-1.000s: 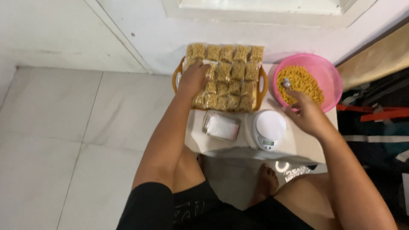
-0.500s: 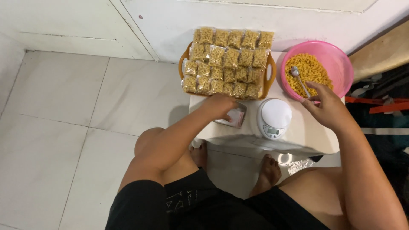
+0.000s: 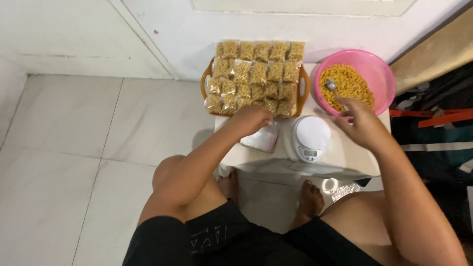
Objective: Packing macaroni into small plastic bags and weighing them on a digital scale for consistent portioning.
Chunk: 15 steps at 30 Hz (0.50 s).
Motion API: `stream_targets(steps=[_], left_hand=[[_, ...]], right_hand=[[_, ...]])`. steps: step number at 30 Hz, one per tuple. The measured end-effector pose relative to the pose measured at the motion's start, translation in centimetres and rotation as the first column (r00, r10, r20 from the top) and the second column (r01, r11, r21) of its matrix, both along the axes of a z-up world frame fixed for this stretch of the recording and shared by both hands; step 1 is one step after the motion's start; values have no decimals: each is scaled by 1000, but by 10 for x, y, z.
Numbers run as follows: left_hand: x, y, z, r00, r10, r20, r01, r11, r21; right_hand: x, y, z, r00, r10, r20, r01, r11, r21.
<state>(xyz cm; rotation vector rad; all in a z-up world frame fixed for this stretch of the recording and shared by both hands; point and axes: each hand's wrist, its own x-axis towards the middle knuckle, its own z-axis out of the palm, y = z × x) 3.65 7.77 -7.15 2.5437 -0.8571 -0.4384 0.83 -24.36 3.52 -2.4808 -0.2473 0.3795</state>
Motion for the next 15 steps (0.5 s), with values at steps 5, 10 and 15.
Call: stream_targets(steps=[5,10,15], left_hand=[[-21,-15,96,999,36,16,-30,962,-272],[-31,-29,125,998,56,-31,-64,934,-352],[-30,-38,112,995,44,-84,-75,909,-410]], right_hand=[[-15,27,-1,981,78,176,-126,952,279],[-18,41,0,964,54,261,-137,940,312],[-16,42,-5,976,41,213,-118,925,361]])
